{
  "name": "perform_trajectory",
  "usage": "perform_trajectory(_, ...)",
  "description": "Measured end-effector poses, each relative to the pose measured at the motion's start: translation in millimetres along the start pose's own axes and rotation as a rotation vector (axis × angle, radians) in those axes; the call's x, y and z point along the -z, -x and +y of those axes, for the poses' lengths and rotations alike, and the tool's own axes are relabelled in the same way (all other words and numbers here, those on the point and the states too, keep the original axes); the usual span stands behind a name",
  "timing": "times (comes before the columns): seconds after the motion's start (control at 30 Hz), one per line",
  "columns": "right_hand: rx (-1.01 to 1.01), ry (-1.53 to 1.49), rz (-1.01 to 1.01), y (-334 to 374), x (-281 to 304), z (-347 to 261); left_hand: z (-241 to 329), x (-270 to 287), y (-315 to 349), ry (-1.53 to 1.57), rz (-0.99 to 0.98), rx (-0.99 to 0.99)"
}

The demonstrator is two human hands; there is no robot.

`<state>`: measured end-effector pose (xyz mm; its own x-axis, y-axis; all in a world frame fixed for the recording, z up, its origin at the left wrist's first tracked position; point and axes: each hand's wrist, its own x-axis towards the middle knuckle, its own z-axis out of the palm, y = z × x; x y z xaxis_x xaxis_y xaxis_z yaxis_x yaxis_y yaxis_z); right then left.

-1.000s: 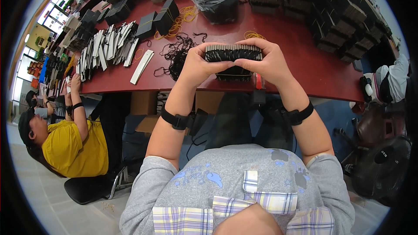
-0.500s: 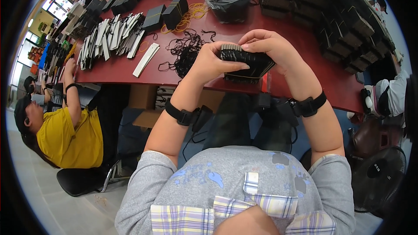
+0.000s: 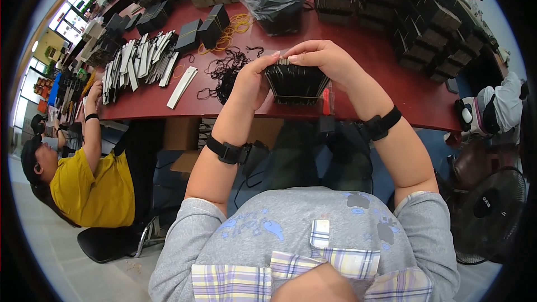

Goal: The recorder is assembling and organizing cardboard and plastic packaging components, using rubber bands to bundle them.

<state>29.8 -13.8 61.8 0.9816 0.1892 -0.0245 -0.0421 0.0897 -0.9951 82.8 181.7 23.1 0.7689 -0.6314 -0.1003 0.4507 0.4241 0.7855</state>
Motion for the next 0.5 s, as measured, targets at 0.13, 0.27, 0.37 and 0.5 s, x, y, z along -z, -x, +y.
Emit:
perform_trajectory(0.13, 0.069, 0.226, 0.068, -3, -6, 0, -1, 11, -4, -0.01, -0.029, 0.002)
perform_trajectory(0.27, 0.081, 0.325, 0.109, -7, -2, 3, -1, 8, -7, -0.017, -0.052, 0.0)
perform_trajectory(0.37, -0.013, 0.407, 0.196, -5, -3, -6, 4, 12, -6, -0.2, -0.061, -0.026)
perform_trajectory(0.5, 0.156, 0.033, 0.045, 17, 17, 1, 1, 9, 14, -0.091, -0.148, -0.118)
